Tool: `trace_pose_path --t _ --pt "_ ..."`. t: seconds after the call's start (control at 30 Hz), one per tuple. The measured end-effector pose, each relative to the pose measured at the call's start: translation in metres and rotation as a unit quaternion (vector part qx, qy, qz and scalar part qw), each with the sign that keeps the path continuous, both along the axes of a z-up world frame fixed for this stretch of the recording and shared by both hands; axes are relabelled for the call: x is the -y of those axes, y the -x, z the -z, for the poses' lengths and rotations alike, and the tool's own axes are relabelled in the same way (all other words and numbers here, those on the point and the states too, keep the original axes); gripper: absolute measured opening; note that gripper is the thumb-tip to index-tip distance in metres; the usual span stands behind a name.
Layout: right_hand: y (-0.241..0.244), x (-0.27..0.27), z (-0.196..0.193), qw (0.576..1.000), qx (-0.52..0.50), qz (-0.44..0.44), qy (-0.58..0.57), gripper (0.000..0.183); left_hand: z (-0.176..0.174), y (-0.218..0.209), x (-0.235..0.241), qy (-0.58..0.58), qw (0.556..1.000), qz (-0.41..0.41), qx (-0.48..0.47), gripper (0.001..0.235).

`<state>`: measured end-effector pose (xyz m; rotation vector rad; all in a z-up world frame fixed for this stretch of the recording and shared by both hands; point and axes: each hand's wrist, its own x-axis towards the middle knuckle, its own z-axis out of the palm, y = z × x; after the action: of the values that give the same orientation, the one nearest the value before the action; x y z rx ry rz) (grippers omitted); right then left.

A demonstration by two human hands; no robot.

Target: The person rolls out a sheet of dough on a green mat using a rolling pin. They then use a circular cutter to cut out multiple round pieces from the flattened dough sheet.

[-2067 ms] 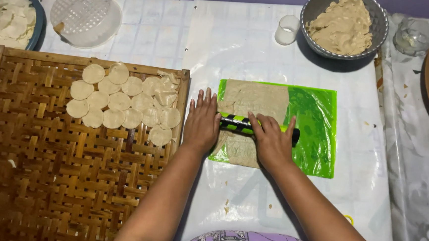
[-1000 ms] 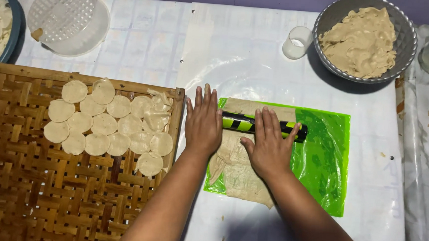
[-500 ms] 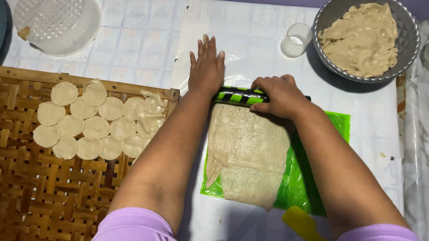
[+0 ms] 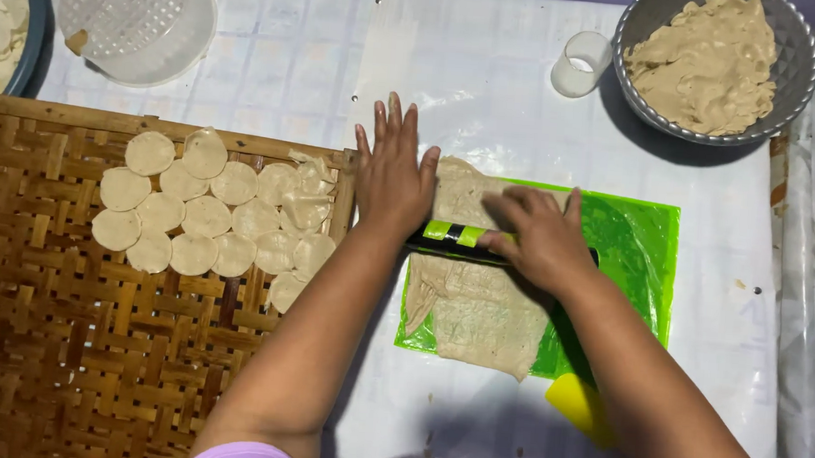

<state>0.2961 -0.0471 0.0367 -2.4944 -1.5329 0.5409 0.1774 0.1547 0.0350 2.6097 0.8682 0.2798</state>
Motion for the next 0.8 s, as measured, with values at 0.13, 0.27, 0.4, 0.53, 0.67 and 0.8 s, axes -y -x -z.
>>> trace_pose_path --t 0.13,0.27,0.4,0.53,0.67,0.8 --pt "-0.024 -0.013 0.025 0.989 0.053 0.129 -0.041 0.06 0.013 0.0 0.014 -0.032 0.997 0.027 -0.069 0.064" --pt "-0.009 -0.007 0.034 0.989 0.027 0.136 0.05 0.064 0.017 0.017 0.025 -0.022 0.992 0.038 -0.122 0.063" --pt "0.014 0.012 0.029 0.99 0.035 0.116 0.066 0.063 0.024 0.038 0.039 0.012 0.989 0.045 -0.14 0.063" --pt "0.043 0.035 0.026 0.993 0.066 0.088 0.05 0.061 0.022 0.067 0.061 0.003 0.992 0.052 -0.119 0.064" --pt "0.062 0.05 0.023 0.993 0.081 0.086 0.012 0.056 0.019 0.087 0.076 0.011 0.992 0.057 -0.115 0.063" --pt "0.039 0.04 0.025 0.988 0.0 0.122 0.092 0.066 0.025 0.078 0.063 0.034 0.986 0.059 -0.153 0.073"
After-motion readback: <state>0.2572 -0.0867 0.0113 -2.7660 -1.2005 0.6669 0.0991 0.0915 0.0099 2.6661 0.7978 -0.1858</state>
